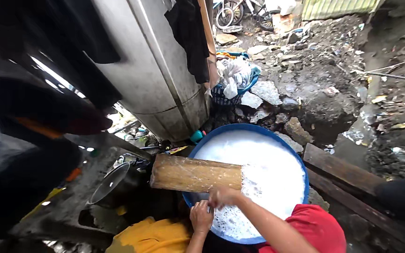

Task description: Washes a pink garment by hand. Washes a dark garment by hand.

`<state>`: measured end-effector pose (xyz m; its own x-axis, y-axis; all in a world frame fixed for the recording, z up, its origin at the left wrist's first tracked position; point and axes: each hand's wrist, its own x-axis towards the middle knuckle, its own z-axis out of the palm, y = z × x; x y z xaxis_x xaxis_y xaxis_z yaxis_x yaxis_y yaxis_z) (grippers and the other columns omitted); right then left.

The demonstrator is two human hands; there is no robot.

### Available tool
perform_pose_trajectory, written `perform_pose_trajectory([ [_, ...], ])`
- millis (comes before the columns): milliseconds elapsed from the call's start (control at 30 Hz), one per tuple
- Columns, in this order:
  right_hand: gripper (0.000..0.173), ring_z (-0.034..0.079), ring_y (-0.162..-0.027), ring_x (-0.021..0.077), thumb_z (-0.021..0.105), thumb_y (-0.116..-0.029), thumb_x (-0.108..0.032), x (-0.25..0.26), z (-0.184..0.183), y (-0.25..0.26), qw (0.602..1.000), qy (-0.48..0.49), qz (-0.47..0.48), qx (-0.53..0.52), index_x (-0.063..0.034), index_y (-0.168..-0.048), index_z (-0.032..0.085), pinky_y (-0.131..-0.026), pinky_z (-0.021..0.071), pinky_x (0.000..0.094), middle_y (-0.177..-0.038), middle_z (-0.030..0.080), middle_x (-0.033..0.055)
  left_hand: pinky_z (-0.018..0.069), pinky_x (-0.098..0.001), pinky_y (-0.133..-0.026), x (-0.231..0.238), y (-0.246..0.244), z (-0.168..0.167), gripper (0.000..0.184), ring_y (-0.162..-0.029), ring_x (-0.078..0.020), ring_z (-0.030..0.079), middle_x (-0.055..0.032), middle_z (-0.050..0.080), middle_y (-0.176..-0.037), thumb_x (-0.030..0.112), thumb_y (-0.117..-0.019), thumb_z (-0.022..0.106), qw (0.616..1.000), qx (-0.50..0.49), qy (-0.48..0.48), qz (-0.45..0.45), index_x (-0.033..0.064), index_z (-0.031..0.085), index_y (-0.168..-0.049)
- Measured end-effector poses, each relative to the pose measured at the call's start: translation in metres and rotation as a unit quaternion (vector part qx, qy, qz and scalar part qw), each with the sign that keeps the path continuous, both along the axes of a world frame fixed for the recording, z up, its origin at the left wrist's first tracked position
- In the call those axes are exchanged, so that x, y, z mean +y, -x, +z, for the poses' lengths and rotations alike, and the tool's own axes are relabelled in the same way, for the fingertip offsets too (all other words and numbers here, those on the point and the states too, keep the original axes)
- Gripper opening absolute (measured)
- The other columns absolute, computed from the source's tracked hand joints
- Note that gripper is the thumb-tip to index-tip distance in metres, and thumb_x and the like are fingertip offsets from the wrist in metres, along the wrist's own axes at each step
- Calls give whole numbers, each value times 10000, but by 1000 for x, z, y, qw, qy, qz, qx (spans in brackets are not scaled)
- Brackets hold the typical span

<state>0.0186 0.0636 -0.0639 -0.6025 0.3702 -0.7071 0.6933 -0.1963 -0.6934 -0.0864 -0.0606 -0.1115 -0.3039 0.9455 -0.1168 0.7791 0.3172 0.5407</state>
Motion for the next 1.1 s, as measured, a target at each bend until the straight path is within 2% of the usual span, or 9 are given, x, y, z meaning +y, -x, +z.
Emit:
perform_pose_trajectory([
  [67,391,597,-1253,392,485,-1079,-198,-25,-57,-12,988,0,85,-129,48,-1370,574,-1050,457,583,-1351,606,274,524,-581,-870,-3,-1,-11,180,-962,-381,727,-157,774,-999,121,-907,655,996,11,-86,7,23,791,-972],
  [167,493,503,-1373,464,600,-1019,-268,-26,-119,-49,961,-48,122,-242,78,-1371,578,-1127,369,654,-1430,553,313,537,-577,-820,-4,-2,-21,178,-903,-373,736,-147,777,-950,112,-893,642,991,22,-129,18,27,794,-933],
  [300,583,428,-1441,461,638,-1009,-272,-41,-108,-72,951,-85,115,-274,59,-1468,498,-1170,317,660,-1520,482,292,540,-566,-825,-4,-4,-20,175,-904,-365,739,-144,778,-952,108,-886,643,992,30,-122,20,30,794,-930],
  [467,456,407,-1462,449,452,-1094,-151,-58,-112,-73,936,-16,203,-287,114,-1464,461,-1194,296,608,-1526,459,319,512,-554,-931,-1,0,-7,216,-1034,-368,715,-153,768,-1068,120,-956,607,999,13,-29,5,35,784,-1046],
  [700,400,624,-1143,472,641,-1024,-283,-11,11,-73,925,-114,332,-147,81,-1183,677,-975,436,698,-1175,666,312,397,-501,-1104,15,1,14,348,-1291,-299,583,-114,674,-1321,235,-1011,561,967,68,233,-82,127,666,-1325],
  [767,348,637,-908,384,623,-1038,-273,-3,56,-87,931,-160,311,-105,72,-1042,668,-820,482,607,-955,656,247,367,-585,-1112,24,-1,14,535,-1360,-362,510,-138,590,-1435,277,-940,670,944,64,287,-147,168,563,-1453],
  [867,277,569,-746,250,604,-1037,-210,-10,131,-105,950,-225,216,-23,45,-940,652,-710,462,472,-792,593,150,336,-684,-1120,37,-20,19,824,-1447,-453,372,-202,413,-1580,229,-848,827,927,-88,271,-244,126,424,-1559],
  [967,218,559,-641,165,661,-982,-150,-22,182,-120,922,-358,119,91,-3,-821,649,-609,461,376,-683,581,71,417,-557,-1111,41,-44,37,549,-1292,-400,553,-278,588,-1366,79,-882,755,910,-242,172,-289,-72,559,-1372],
  [1100,199,495,-648,39,651,-935,-119,-17,214,-144,875,-459,-55,144,-67,-751,594,-625,422,259,-699,541,-24,524,-385,-983,52,-40,74,320,-1073,-171,646,-157,673,-1183,86,-1036,540,881,-404,104,-225,-32,581,-1331],
])
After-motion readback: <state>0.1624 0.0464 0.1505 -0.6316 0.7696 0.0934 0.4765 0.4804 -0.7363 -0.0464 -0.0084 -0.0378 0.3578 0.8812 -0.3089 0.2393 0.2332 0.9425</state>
